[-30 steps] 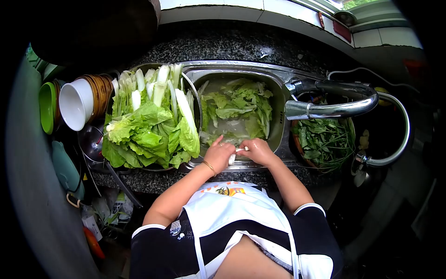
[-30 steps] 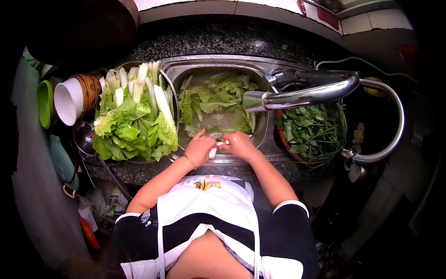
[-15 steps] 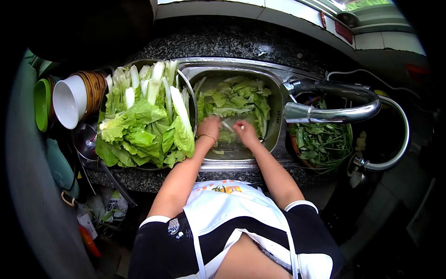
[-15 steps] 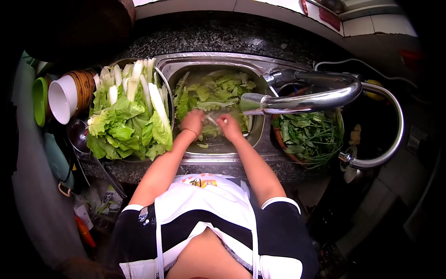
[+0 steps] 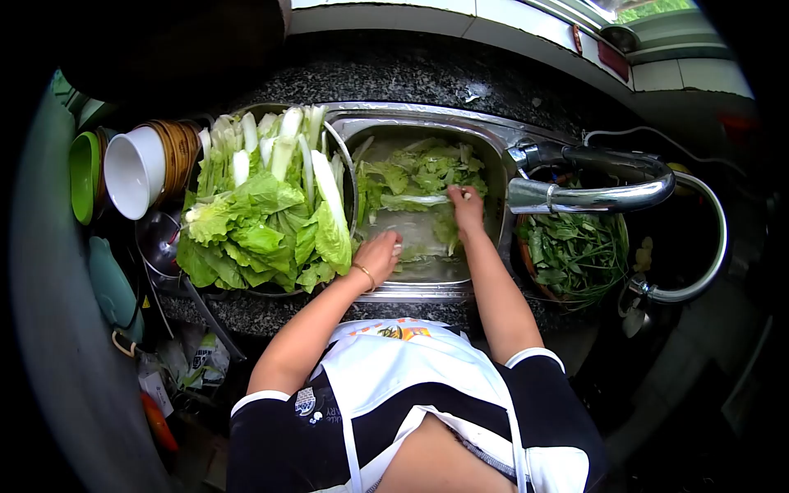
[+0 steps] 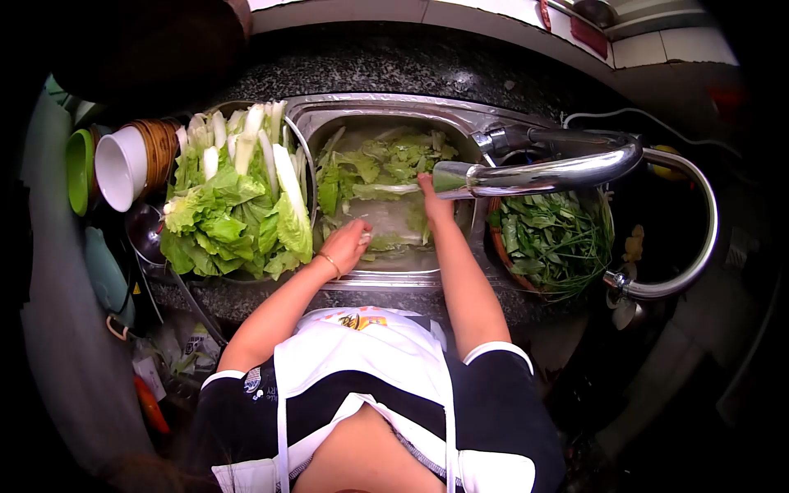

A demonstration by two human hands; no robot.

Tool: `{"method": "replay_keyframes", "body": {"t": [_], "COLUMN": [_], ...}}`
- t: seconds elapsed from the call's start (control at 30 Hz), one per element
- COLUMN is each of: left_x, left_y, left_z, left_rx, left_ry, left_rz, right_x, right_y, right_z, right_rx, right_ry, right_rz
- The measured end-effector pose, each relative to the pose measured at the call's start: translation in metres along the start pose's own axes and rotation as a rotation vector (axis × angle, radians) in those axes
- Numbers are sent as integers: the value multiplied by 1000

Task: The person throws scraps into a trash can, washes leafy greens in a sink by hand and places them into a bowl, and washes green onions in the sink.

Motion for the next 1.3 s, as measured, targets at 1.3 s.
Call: {"method": "replay_keyframes", "body": {"t": [1.3], "left_x": [25], "left_y": [19], "left_z": [-10], "left_rx": [698], "left_ry": [218], "left_rz": [-122], "right_x": [54], "right_y": [-32], "right_z": [13], "right_rx": [759], "right_ry": [321], "right_rz": [800]}}
Point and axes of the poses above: each hand's wrist, its own x-axis away from the middle knuckle, its own y-axis out of the back of the hand, z = x × y, the point moved 2 cm from there along -x, towards the middle knuckle, and after that the axes turned 10 degrees about y, right-handed, at the moved point
